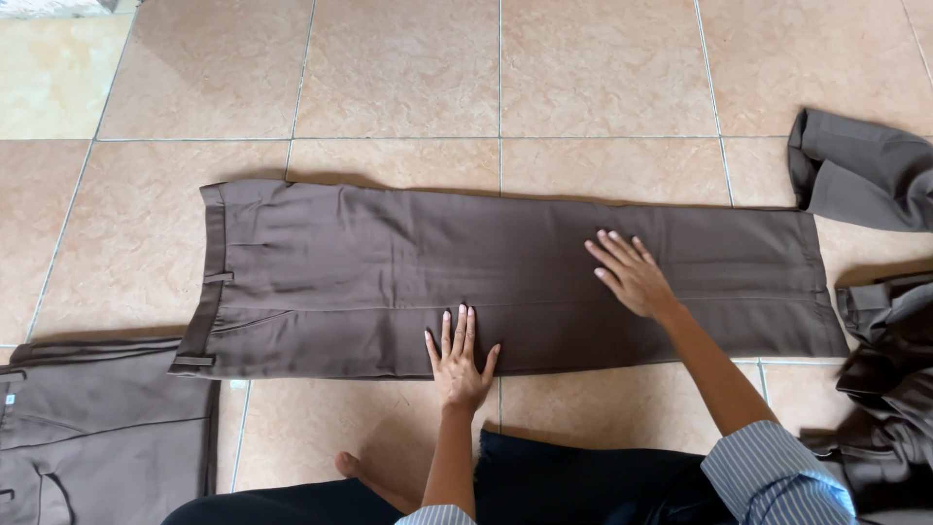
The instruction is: A person sitting on the floor unfolds a pair of brown pants, smooths the fabric, and then neatly refolds them.
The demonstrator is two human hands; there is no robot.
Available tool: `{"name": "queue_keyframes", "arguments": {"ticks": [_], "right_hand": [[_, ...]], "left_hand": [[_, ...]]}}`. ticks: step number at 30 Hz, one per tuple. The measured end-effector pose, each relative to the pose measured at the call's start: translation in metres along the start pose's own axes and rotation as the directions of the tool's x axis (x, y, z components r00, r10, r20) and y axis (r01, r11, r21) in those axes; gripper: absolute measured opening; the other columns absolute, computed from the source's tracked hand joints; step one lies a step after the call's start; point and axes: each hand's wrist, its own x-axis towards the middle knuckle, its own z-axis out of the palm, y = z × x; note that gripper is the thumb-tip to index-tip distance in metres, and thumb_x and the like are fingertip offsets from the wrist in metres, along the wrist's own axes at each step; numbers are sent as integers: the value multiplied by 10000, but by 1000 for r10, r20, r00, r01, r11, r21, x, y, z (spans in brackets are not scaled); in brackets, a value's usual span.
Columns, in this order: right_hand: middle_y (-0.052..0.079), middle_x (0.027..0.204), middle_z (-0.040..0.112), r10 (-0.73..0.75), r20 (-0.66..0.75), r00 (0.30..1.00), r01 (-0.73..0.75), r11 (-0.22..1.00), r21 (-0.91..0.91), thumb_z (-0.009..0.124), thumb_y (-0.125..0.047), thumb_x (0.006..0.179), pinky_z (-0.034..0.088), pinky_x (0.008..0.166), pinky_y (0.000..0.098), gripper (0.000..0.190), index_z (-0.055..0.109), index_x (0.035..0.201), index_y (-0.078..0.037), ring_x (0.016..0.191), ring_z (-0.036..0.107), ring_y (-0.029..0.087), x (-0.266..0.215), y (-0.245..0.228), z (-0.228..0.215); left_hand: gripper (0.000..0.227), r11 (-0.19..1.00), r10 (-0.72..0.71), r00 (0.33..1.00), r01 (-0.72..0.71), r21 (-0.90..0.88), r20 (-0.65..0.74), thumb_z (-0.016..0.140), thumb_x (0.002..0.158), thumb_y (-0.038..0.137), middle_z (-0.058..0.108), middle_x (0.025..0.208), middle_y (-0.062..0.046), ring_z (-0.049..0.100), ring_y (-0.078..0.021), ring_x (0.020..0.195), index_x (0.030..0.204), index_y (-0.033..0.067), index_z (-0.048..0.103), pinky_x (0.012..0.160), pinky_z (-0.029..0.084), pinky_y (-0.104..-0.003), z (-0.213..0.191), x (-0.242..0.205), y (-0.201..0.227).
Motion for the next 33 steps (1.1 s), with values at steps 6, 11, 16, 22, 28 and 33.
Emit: {"name": "queue_keyframes", "arguments": {"ticks": [6,11,16,22,28,33], "right_hand": [[104,1650,406,368,-215,905,-387,921,-51,445,-348,1072,251,1200,583,559,412,1614,-215,1507,360,336,-60,117,-3],[214,1600,454,525,-519,674,-688,702,-183,476,-356,1132,285,1125,569,569,440,1620,-66,1427,415,378,-143,179,-14],[222,1703,183,846,-204,493,-847,520,108,202,-432,1114,-28,1216,520,659,188,1644,-41,1560,83,314,-105,121,-52],[124,1648,408,228,-218,949,-259,957,-129,543,-282,1023,267,1200,566,644,381,1637,-176,1492,392,337,-65,-20,-17],[-75,1711,240,182,96,979,-172,979,-109,352,-519,1058,108,1291,455,553,326,1599,-406,1569,216,160,-87,7,-6],[12,1704,314,392,-107,914,-403,910,-102,412,-418,1077,203,1260,540,574,316,1643,-403,1544,301,262,-125,77,-20]], "left_hand": [[801,999,1,1000,-2,35,19,479,981,584,298,1677,12,244,-265,1545,1616,140,277,1254,107,-562,4,1,-1],[798,1000,1,1000,-1,24,15,498,977,573,325,1666,1,258,-274,1541,1609,129,297,1251,120,-568,2,3,0],[798,1000,6,1000,-7,22,31,489,981,568,312,1672,0,250,-277,1544,1614,128,284,1251,120,-565,-2,3,0],[813,999,-15,1000,16,-50,18,473,949,649,320,1674,32,240,-253,1553,1615,211,317,1237,112,-609,18,-1,-6],[802,999,-13,999,15,-51,36,470,960,635,317,1676,25,239,-262,1551,1615,201,315,1231,113,-614,16,0,-6],[816,998,-15,1000,17,-58,27,477,948,652,324,1671,28,245,-263,1547,1614,208,320,1232,117,-615,20,-1,-7]]}}
